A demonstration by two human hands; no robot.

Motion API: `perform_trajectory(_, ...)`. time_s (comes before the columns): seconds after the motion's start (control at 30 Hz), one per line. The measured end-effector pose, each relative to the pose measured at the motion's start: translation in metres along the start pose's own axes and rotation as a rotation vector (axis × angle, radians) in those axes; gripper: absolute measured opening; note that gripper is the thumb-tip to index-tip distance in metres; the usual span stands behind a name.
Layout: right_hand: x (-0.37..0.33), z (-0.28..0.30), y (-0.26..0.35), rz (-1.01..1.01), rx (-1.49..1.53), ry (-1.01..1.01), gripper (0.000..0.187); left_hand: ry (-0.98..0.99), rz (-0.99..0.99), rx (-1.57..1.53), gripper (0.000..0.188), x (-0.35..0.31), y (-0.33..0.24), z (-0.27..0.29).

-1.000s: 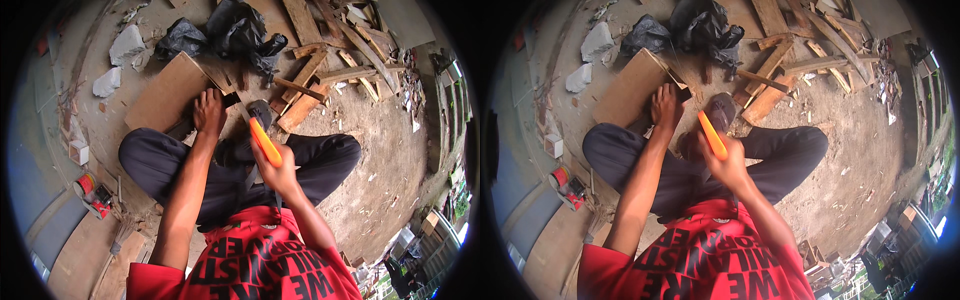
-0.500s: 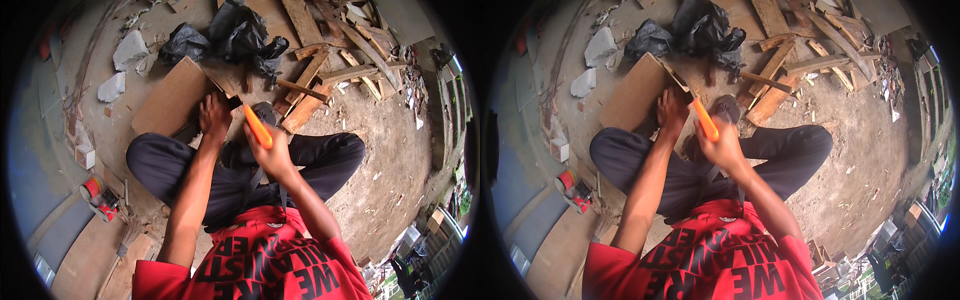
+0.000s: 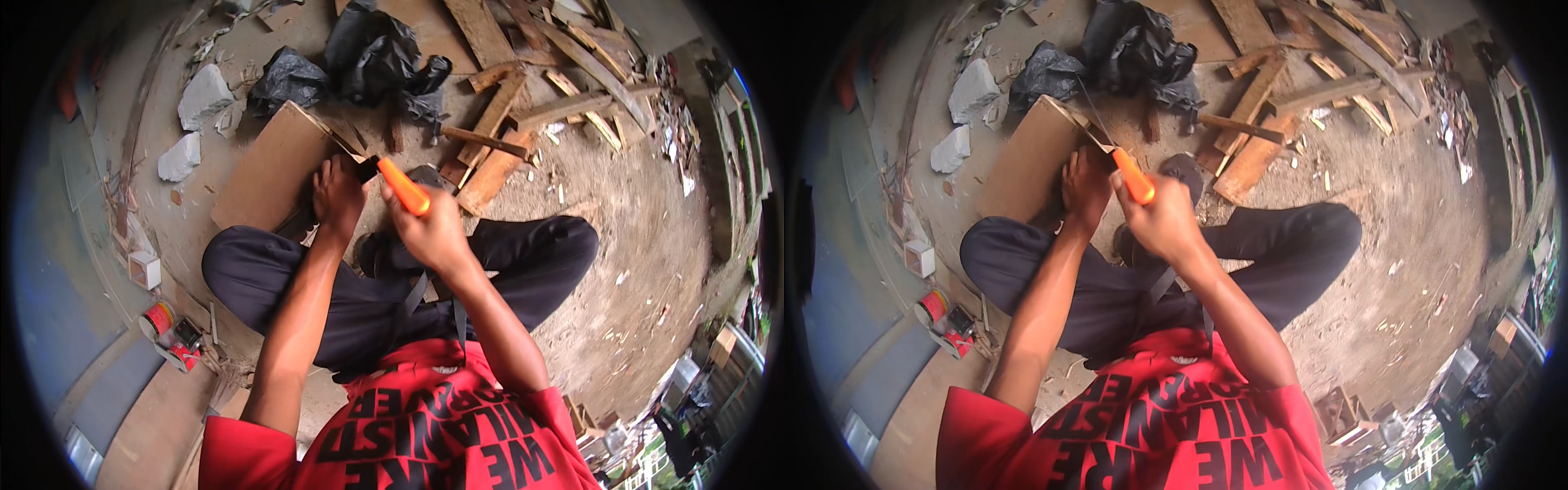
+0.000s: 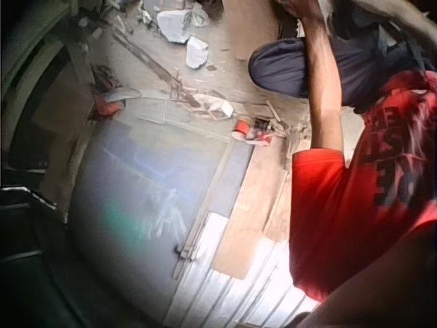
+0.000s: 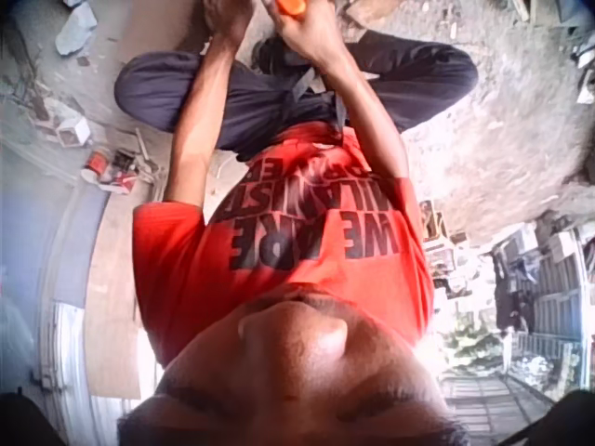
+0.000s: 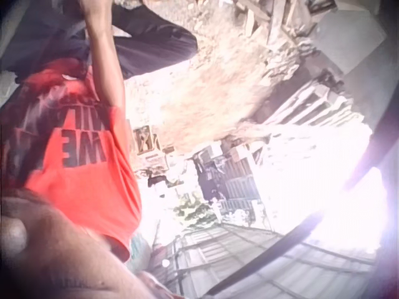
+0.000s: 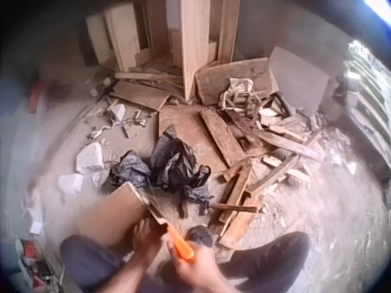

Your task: The person sits on the floor and sharpens a long metal blade using a sharpening stone and a hammer. They repeatedly rub the blade against the stone and tap it with the hammer to refine the edge.

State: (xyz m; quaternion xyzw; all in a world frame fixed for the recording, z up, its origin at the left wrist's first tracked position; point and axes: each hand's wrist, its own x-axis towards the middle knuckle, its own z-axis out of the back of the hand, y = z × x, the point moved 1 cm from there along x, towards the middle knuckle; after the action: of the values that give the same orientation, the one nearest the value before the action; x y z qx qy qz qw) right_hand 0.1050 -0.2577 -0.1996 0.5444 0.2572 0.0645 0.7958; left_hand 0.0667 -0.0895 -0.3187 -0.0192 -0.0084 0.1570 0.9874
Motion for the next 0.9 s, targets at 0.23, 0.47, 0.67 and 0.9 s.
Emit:
perform_trajectory(0.23, -0.143, 0.052, -0.007, -0.017, -0.051, -0.013, 0.023, 0.031, 0.032, -0.098, 0.048, -0.001, -0.006, 0.011)
perform_trajectory(0.47, -0.062, 0.03, 0.002, 0.102, -0.114, 0.051, 0.02, -0.2, -0.21, 0.167, 0.05, -0.02, 0.001, -0.017)
perform_trajectory(0.67, -0.044, 0.046, -0.041, -0.057, -0.026, 0.044, 0.033, -0.054, -0.119, -0.061, 0.04, 0.008, -0.005, 0.01)
perform_trajectory(0.9, -0.053, 0.072, -0.104, 0.248, -0.166, -0.044, 0.028, -0.13, -0.113, -0.074, 0.044, 0.004, -0.001, 0.007)
